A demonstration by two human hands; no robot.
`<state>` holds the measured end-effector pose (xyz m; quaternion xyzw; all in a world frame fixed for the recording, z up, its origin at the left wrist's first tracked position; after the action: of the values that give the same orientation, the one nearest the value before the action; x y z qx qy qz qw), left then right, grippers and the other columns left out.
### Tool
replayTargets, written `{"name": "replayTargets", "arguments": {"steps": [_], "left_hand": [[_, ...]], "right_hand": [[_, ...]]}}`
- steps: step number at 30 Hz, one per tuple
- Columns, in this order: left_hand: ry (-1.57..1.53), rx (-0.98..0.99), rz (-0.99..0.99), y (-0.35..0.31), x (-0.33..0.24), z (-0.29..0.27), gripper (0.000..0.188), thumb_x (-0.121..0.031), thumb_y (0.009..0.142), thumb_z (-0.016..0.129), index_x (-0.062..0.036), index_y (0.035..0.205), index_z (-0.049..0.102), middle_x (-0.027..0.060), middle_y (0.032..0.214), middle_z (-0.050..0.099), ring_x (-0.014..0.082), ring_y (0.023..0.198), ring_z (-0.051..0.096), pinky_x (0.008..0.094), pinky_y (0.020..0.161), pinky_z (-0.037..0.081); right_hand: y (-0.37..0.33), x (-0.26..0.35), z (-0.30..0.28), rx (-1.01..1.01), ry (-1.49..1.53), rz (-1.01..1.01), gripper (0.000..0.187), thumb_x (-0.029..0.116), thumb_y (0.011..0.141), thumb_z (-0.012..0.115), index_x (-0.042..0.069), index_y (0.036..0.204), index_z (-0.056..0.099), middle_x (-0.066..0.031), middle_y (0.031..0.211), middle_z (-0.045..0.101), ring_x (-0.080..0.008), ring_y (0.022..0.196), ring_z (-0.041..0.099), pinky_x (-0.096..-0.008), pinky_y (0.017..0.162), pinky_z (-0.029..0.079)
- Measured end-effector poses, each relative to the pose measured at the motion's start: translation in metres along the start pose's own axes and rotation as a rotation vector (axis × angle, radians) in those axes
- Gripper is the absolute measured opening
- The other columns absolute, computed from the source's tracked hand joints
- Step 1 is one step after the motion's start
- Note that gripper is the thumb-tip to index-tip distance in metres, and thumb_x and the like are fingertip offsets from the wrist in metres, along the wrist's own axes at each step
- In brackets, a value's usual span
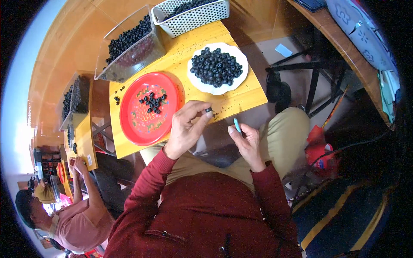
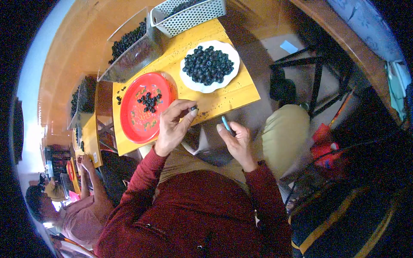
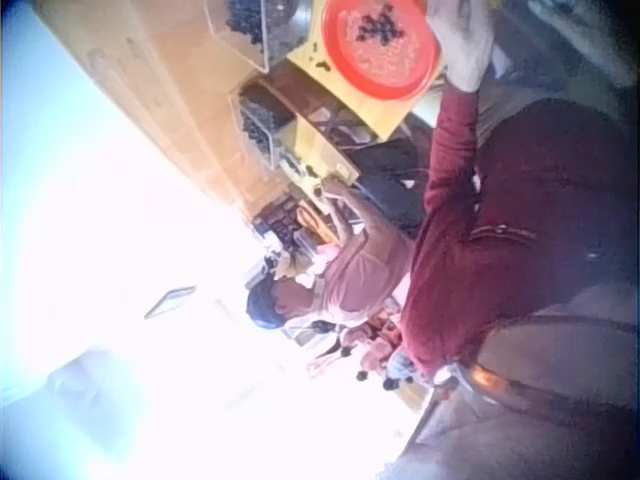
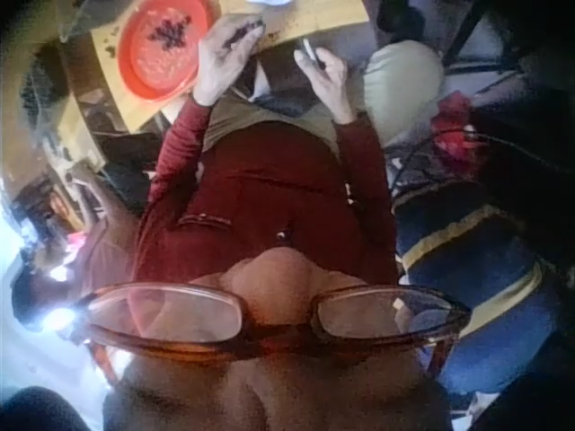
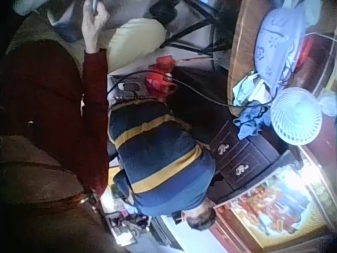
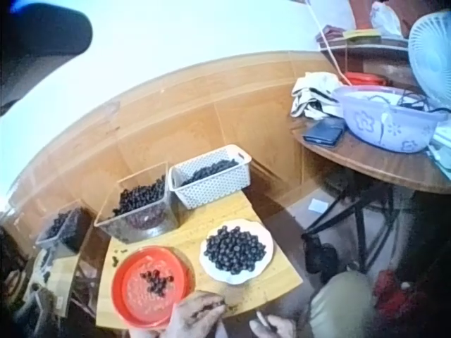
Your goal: Sorting and cleaning blueberries by removing stems and damaged berries using a small tool.
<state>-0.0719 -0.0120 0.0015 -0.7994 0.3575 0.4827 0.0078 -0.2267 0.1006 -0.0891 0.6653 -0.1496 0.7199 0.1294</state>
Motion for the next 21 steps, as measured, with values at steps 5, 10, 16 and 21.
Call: {"name": "replayTargets", "arguments": {"steps": [5,10,16,21], "left_hand": [[-0.225,0.042,-0.108,-0.025,0.009,0.003,0.026,-0.003,0.088,0.071,-0.0014,0.115,0.069,0.0092,0.103,0.065,0.0161,0.092,0.063,0.0264,0.079,0.051],[-0.341,0.013,-0.187,-0.039,0.008,0.003,0.024,-0.003,0.085,0.074,-0.0016,0.109,0.070,0.0058,0.096,0.064,0.0144,0.088,0.063,0.0262,0.075,0.051],[-0.197,0.010,-0.075,-0.047,0.009,-0.005,0.018,-0.003,0.080,0.076,-0.0007,0.095,0.068,0.0085,0.090,0.068,0.0195,0.080,0.067,0.0299,0.072,0.053],[-0.175,-0.006,0.006,-0.055,0.013,-0.008,0.019,-0.002,0.078,0.076,-0.0008,0.096,0.069,0.0106,0.092,0.068,0.0209,0.081,0.067,0.0310,0.073,0.053]], "right_hand": [[-0.006,0.012,0.012,0.048,0.188,0.103,0.017,0.018,0.094,0.068,0.001,0.089,0.067,0.0080,0.069,0.053,-0.0021,0.064,0.043,-0.0229,0.054,0.034],[-0.011,0.031,0.032,0.082,0.218,0.090,0.016,0.016,0.093,0.069,0.000,0.095,0.069,0.0063,0.076,0.059,-0.0018,0.070,0.048,-0.0198,0.060,0.039],[-0.010,0.039,0.051,0.022,0.099,-0.080,0.019,0.016,0.089,0.074,-0.001,0.096,0.070,0.0056,0.074,0.061,-0.0019,0.063,0.049,-0.0196,0.055,0.040],[-0.012,0.030,0.055,0.001,0.070,-0.035,0.023,0.016,0.086,0.076,-0.003,0.097,0.071,0.0023,0.075,0.066,-0.0032,0.061,0.053,-0.0198,0.054,0.043]]}}
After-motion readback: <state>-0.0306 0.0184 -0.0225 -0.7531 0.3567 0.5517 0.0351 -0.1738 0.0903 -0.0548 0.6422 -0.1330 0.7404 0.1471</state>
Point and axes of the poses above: each hand's wrist, its own y-axis towards the middle knuckle, its own z-axis out of the palm, x = y × z, the point moved 2 cm from there along y, towards the middle knuckle
